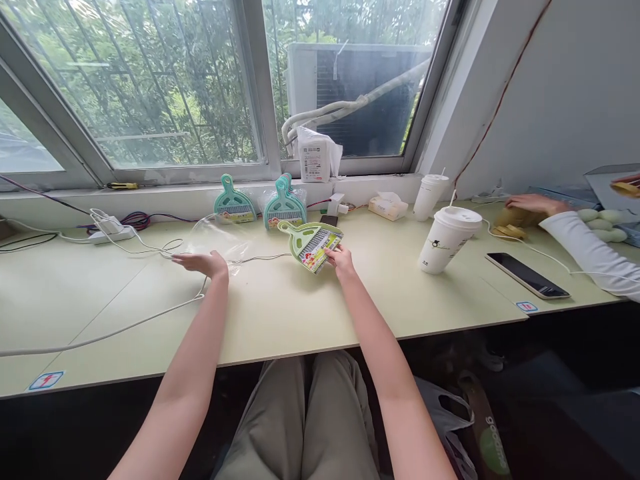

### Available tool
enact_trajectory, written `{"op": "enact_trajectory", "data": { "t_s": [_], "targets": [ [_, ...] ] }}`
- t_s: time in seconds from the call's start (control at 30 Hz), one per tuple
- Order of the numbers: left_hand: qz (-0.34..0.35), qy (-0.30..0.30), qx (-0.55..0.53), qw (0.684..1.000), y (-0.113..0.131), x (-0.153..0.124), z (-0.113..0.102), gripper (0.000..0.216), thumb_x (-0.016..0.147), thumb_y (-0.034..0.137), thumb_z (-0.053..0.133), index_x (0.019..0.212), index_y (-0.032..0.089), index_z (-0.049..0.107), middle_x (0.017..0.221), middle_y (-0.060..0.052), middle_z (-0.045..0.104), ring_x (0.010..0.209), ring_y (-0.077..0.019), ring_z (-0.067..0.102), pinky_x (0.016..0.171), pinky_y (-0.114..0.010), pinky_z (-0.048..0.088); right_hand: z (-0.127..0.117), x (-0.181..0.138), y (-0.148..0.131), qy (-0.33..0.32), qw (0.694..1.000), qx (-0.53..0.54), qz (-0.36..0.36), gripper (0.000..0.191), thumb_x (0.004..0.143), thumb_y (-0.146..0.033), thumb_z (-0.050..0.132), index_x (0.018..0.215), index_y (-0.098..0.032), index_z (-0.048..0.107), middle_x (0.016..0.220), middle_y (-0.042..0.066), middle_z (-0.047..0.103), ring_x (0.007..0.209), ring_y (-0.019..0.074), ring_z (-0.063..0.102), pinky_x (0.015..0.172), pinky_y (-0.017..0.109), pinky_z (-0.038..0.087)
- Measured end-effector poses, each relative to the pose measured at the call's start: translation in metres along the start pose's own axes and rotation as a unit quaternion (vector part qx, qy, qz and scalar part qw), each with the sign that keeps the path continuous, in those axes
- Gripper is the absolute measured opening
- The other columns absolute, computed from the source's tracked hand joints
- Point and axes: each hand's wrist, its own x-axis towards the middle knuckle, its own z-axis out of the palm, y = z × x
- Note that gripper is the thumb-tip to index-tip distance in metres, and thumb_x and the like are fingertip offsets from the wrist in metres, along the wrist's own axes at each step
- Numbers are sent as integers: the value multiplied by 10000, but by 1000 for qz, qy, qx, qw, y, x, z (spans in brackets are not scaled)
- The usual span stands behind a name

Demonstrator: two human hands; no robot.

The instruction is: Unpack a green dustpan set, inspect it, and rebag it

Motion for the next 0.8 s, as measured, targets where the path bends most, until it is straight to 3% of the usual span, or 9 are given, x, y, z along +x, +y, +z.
{"op": "enact_trajectory", "data": {
  "t_s": [0.07, 0.13, 0.2, 0.3, 0.4, 0.5, 0.6, 0.7, 0.8],
  "targets": [
    [118, -1, 7, 993, 9, -15, -2, 840, 819, 95, 496, 1489, -4, -1, 1564, -272, -100, 1467, -296, -125, 1180, -506, 13, 3, -2, 2, -5, 1000, 5, 5, 253, 716, -15, 682, 901, -171, 608, 913, 50, 727, 877, 181, 704, 926, 381, 566],
    [235, -60, -1, 970, 20, -39, 1, 766, 871, 156, 484, 1501, 25, 68, 1576, -226, -136, 1458, -282, -176, 1172, -499, -61, 7, -6, 4, -23, 1000, 8, 3, 251, 722, -23, 687, 911, -169, 609, 896, 48, 724, 858, 181, 703, 918, 383, 567],
    [276, -139, -24, 951, 31, -65, 8, 697, 917, 262, 467, 1509, 76, 149, 1598, -173, -89, 1462, -273, -163, 1171, -494, -82, 12, -10, 5, -47, 999, 11, -3, 256, 726, -33, 694, 924, -170, 608, 885, 44, 723, 843, 179, 701, 904, 375, 570],
    [151, -344, -101, 921, 40, -95, 19, 705, 938, 402, 433, 1529, 159, 137, 1566, -158, 239, 1464, -278, 167, 1179, -499, 143, 19, -16, 6, -80, 997, 5, -1, 272, 746, -48, 691, 970, -170, 596, 888, 41, 722, 832, 170, 698, 870, 343, 576],
    [-40, -510, -181, 840, 38, -104, 26, 872, 899, 390, 505, 1533, 238, -74, 1281, -107, 609, 1151, -230, 592, 988, -450, 466, 24, -19, 5, -92, 995, -24, 16, 221, 808, -91, 656, 1002, -158, 574, 900, 55, 720, 809, 160, 694, 819, 303, 573],
    [-105, -514, -206, 826, 32, -101, 28, 926, 852, 285, 548, 1531, 232, -81, 1065, -58, 697, 882, -166, 663, 819, -359, 545, 22, -17, 0, -91, 992, -78, 40, 146, 939, -247, 525, 1002, -125, 573, 908, 95, 713, 739, 153, 686, 746, 280, 556],
    [-102, -502, -189, 838, 27, -94, 30, 735, 814, 263, 558, 1489, 196, 276, 978, -55, 710, 793, -156, 650, 721, -304, 533, 6, -8, -10, 0, 991, -129, 40, 495, 994, -497, 285, 1031, -116, 600, 898, 121, 714, 599, 131, 651, 576, 242, 508],
    [-62, -535, -175, 824, 24, -91, 32, 390, 791, 350, 572, 1100, 130, 663, 871, -73, 716, 746, -172, 636, 679, -291, 497, -22, 4, -22, 99, 989, -112, 19, 823, 920, -647, -8, 998, -148, 643, 865, 129, 717, 436, 92, 532, 400, 217, 383],
    [-37, -578, -164, 798, 24, -95, 31, 338, 767, 440, 591, 801, 123, 705, 798, -87, 714, 726, -182, 625, 697, -294, 467, -39, 10, -29, 67, 990, -122, -11, 890, 856, -744, 13, 957, -158, 675, 812, 134, 708, 377, 90, 427, 359, 236, 323]
  ]
}}
